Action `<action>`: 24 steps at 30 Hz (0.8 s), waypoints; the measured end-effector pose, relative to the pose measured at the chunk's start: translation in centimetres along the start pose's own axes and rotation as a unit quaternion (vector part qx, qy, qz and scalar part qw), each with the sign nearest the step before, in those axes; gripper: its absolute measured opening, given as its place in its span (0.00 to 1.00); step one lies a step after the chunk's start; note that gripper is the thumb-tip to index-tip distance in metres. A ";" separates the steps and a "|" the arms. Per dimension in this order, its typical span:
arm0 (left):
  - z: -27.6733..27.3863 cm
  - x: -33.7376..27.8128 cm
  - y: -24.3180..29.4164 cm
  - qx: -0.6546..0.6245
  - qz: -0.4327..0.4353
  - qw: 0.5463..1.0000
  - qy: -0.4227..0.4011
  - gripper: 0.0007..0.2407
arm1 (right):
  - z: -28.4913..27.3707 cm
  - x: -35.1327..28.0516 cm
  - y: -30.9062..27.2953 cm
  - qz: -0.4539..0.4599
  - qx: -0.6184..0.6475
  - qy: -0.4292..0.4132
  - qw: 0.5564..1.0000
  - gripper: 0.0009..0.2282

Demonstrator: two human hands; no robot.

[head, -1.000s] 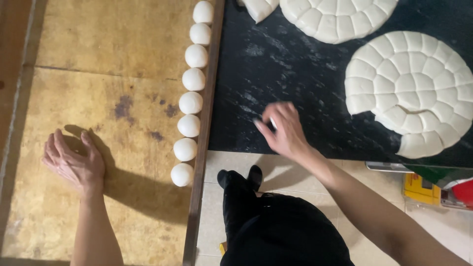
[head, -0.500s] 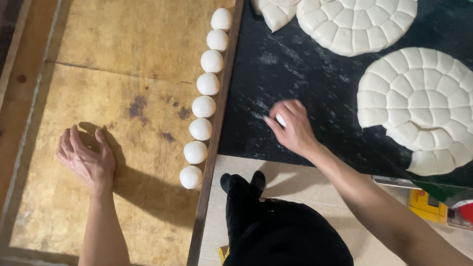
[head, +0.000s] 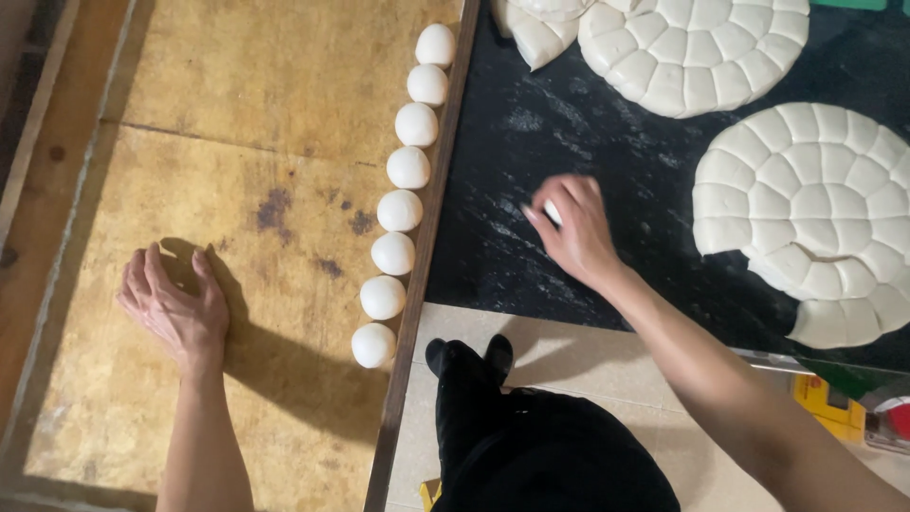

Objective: Shaping pre-cut dough pieces into small balls and arranging them in rows on a work surface

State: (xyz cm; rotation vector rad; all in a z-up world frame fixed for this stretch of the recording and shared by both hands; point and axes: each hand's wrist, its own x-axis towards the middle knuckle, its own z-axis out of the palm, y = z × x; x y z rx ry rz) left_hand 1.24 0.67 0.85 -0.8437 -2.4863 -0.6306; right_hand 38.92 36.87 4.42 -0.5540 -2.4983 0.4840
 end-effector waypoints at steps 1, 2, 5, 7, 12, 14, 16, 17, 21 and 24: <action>0.2 0.1 -0.2 0.000 0.000 1.000 0.002 0.22 | -0.1 -0.8 1.9 -0.002 0.000 0.001 1.000 0.07; 0.3 0.1 -0.3 0.007 -0.011 1.000 -0.004 0.23 | -0.2 -1.7 3.8 0.049 -0.016 -0.024 0.998 0.09; 0.4 0.0 -0.4 0.018 -0.025 0.999 -0.013 0.24 | 0.0 0.3 8.3 0.082 -0.060 0.014 0.995 0.10; 0.5 0.2 -0.6 0.021 -0.027 0.999 -0.016 0.23 | 0.9 3.3 9.1 0.064 -0.088 0.077 0.991 0.10; 0.8 0.4 -0.6 0.029 -0.095 0.993 -0.063 0.23 | 2.5 3.4 2.7 0.070 -0.041 0.059 0.995 0.18; 0.5 0.3 -0.3 0.023 -0.087 0.994 -0.059 0.23 | 0.8 0.1 2.5 0.064 -0.028 0.018 0.997 0.13; 0.3 0.4 -0.3 0.018 -0.079 0.995 -0.052 0.24 | -0.2 -0.9 4.2 0.056 -0.014 -0.022 0.998 0.08; 0.4 0.3 -0.3 0.020 -0.065 0.997 -0.045 0.24 | -0.6 -0.6 6.0 0.073 -0.036 -0.012 0.997 0.10; 0.5 0.0 -0.4 0.016 -0.031 0.999 -0.025 0.23 | 0.5 4.7 9.3 0.145 -0.071 0.088 0.983 0.10; 0.5 0.0 -0.6 0.008 -0.017 1.000 -0.012 0.22 | 3.8 5.5 7.8 0.122 -0.070 0.098 0.985 0.15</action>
